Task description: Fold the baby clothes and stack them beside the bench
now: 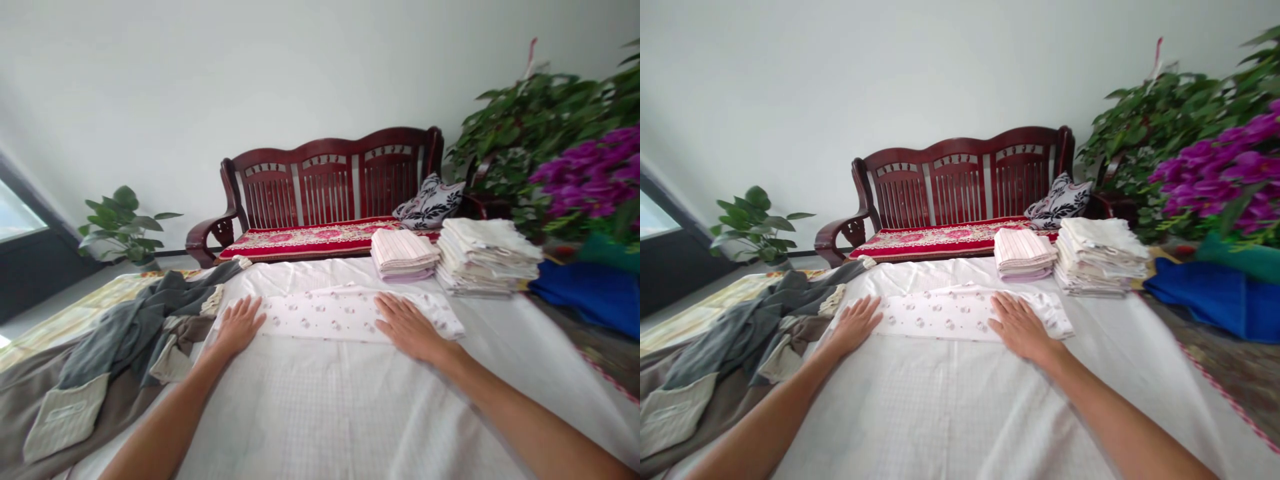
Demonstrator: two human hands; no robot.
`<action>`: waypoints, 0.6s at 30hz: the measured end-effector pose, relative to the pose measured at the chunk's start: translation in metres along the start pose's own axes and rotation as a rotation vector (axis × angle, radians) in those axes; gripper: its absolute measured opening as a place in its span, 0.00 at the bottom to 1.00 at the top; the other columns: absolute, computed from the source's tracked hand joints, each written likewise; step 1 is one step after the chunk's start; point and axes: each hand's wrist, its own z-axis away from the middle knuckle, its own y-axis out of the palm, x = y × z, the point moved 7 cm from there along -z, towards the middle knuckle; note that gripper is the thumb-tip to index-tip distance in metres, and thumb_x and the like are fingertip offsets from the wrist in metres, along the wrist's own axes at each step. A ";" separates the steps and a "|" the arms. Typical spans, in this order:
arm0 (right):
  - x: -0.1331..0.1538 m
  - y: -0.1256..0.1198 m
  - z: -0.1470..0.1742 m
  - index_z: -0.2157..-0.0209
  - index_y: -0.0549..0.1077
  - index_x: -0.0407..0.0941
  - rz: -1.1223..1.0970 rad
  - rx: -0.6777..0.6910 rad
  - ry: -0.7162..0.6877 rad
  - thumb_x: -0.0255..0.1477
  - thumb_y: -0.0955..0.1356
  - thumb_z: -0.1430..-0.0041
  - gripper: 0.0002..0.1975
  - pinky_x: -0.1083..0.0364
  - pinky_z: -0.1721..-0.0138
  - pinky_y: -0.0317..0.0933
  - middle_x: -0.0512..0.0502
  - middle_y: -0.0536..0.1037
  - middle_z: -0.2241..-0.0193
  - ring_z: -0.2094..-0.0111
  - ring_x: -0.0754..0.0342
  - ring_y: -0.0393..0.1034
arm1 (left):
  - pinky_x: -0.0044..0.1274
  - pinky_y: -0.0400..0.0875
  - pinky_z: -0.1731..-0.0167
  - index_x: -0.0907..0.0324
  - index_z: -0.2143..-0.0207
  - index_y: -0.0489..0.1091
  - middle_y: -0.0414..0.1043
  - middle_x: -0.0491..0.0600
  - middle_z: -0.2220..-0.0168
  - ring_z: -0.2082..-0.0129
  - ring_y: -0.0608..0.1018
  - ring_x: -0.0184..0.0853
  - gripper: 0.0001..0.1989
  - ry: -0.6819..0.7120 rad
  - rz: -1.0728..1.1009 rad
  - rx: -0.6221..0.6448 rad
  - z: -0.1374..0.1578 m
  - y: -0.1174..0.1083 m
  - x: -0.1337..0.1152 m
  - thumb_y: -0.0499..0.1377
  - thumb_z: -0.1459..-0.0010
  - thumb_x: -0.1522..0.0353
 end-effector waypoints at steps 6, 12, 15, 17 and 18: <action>-0.028 -0.027 0.018 0.39 0.67 0.44 0.001 -0.062 0.107 0.32 0.61 0.35 0.24 0.43 0.36 0.52 0.38 0.68 0.37 0.36 0.44 0.60 | 0.41 0.51 0.36 0.55 0.31 0.54 0.55 0.59 0.31 0.31 0.58 0.47 0.29 -0.154 -0.087 0.053 0.006 -0.004 0.045 0.43 0.30 0.56; -0.091 -0.076 0.052 0.48 0.74 0.43 -0.003 -0.226 0.594 0.29 0.58 0.34 0.19 0.49 0.51 0.63 0.35 0.77 0.50 0.48 0.44 0.71 | 0.46 0.51 0.36 0.57 0.37 0.64 0.59 0.57 0.33 0.31 0.57 0.53 0.25 -0.120 -0.009 -0.135 0.003 -0.025 -0.021 0.48 0.33 0.61; -0.114 -0.070 0.063 0.50 0.74 0.44 -0.112 -0.058 0.767 0.36 0.56 0.32 0.21 0.49 0.57 0.64 0.34 0.78 0.52 0.52 0.43 0.73 | 0.39 0.57 0.36 0.56 0.41 0.69 0.66 0.53 0.37 0.33 0.61 0.47 0.22 0.130 0.238 -0.200 0.003 -0.037 -0.089 0.51 0.35 0.64; -0.123 -0.059 0.064 0.50 0.73 0.44 -0.206 0.029 0.819 0.41 0.56 0.33 0.23 0.48 0.59 0.64 0.33 0.79 0.52 0.53 0.40 0.74 | 0.38 0.60 0.36 0.54 0.44 0.71 0.69 0.51 0.39 0.35 0.64 0.44 0.20 0.278 0.424 -0.212 0.005 -0.044 -0.137 0.53 0.37 0.65; -0.126 -0.054 0.064 0.50 0.73 0.44 -0.249 0.044 0.831 0.43 0.58 0.35 0.24 0.47 0.59 0.64 0.33 0.79 0.52 0.53 0.39 0.75 | 0.38 0.61 0.37 0.53 0.45 0.72 0.70 0.50 0.40 0.36 0.66 0.44 0.19 0.334 0.511 -0.206 0.007 -0.047 -0.159 0.54 0.38 0.65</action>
